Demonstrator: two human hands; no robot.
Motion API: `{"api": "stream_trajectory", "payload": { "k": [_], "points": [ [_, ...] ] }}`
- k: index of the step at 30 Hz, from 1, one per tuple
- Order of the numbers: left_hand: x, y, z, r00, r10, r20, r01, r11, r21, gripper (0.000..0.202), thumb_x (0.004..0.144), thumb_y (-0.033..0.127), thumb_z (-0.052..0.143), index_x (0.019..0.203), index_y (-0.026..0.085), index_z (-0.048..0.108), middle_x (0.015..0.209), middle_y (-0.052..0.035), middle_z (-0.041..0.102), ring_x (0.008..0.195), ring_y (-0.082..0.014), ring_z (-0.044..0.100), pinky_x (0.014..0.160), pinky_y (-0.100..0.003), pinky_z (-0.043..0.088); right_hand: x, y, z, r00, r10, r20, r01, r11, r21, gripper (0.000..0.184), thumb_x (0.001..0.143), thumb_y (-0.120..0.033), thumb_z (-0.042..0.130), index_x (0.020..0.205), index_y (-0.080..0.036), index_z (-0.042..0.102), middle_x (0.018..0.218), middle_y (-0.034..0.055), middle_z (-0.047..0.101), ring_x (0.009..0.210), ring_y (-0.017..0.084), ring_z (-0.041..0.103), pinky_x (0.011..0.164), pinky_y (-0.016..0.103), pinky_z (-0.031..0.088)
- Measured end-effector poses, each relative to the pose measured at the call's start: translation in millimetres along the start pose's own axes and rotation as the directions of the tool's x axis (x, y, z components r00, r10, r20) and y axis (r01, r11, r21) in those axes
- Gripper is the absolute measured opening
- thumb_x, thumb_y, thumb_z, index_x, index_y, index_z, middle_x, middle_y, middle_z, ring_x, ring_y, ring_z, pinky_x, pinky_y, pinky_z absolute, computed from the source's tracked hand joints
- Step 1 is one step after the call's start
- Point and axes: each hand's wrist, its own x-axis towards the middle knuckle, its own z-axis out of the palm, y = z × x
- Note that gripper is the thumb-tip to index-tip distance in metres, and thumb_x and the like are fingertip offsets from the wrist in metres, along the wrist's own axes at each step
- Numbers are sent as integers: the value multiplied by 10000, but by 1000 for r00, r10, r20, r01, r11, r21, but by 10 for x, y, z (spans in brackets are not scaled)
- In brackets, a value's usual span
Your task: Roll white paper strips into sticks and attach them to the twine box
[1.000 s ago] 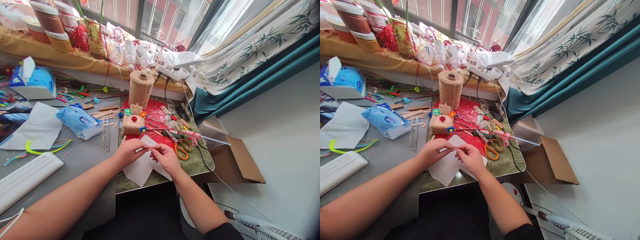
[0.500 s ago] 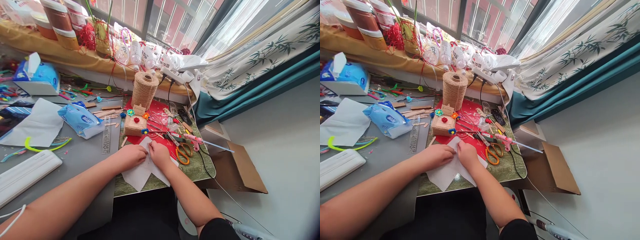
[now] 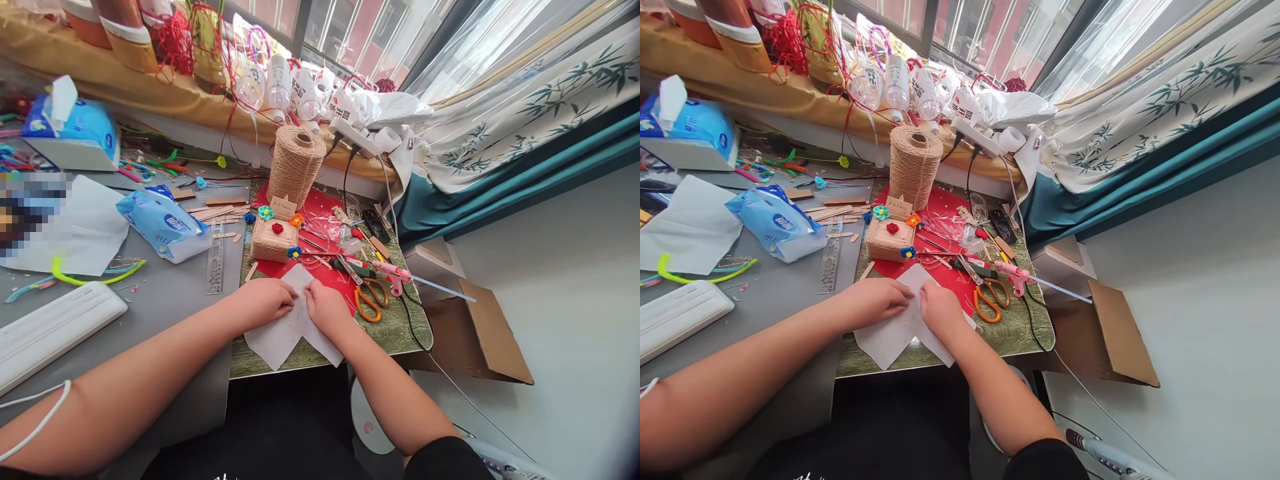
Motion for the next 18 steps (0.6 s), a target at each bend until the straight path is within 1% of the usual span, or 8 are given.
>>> {"api": "stream_trajectory", "payload": {
  "k": [5, 7, 10, 13, 18],
  "points": [
    [-13, -19, 27, 1000, -6, 8, 6, 1000, -5, 210, 886, 229, 606, 896, 270, 811, 1211, 28, 763, 1058, -209, 727, 870, -287, 549, 52, 93, -260, 991, 0, 134, -14, 995, 102, 130, 990, -249, 549, 988, -191, 665, 941, 96, 767, 861, 221, 702, 685, 277, 412],
    [-21, -25, 36, 1000, -13, 27, 13, 1000, 0, 215, 891, 243, 597, 910, 269, 810, 1234, 30, 754, 1069, -204, 722, 880, -278, 546, 109, 115, -368, 977, -20, 212, -5, 993, 117, 111, 967, -237, 575, 961, -189, 675, 936, 83, 764, 842, 203, 691, 673, 260, 412],
    [-33, -24, 38, 999, -28, 44, 28, 1000, -7, 232, 896, 252, 583, 943, 263, 810, 1263, 26, 742, 1084, -198, 716, 893, -266, 540, 177, 127, -493, 942, -66, 328, 38, 995, 93, 100, 939, -235, 597, 916, -190, 683, 900, 60, 756, 767, 177, 659, 628, 245, 382],
    [-40, -12, 29, 997, -51, 49, 52, 999, -11, 238, 892, 247, 586, 966, 260, 812, 1280, 26, 734, 1096, -203, 712, 899, -273, 536, 203, 119, -547, 914, -84, 398, 69, 996, 50, 96, 920, -215, 599, 884, -188, 684, 875, 50, 751, 734, 164, 638, 610, 241, 360],
    [-47, -20, 46, 997, -54, 47, 55, 998, -27, 208, 870, 227, 620, 927, 273, 815, 1271, 32, 739, 1083, -204, 715, 873, -278, 531, 214, 79, -563, 897, -80, 435, 95, 995, -12, 93, 915, -219, 611, 877, -178, 686, 884, 60, 751, 755, 167, 644, 631, 245, 372]
  ]
}}
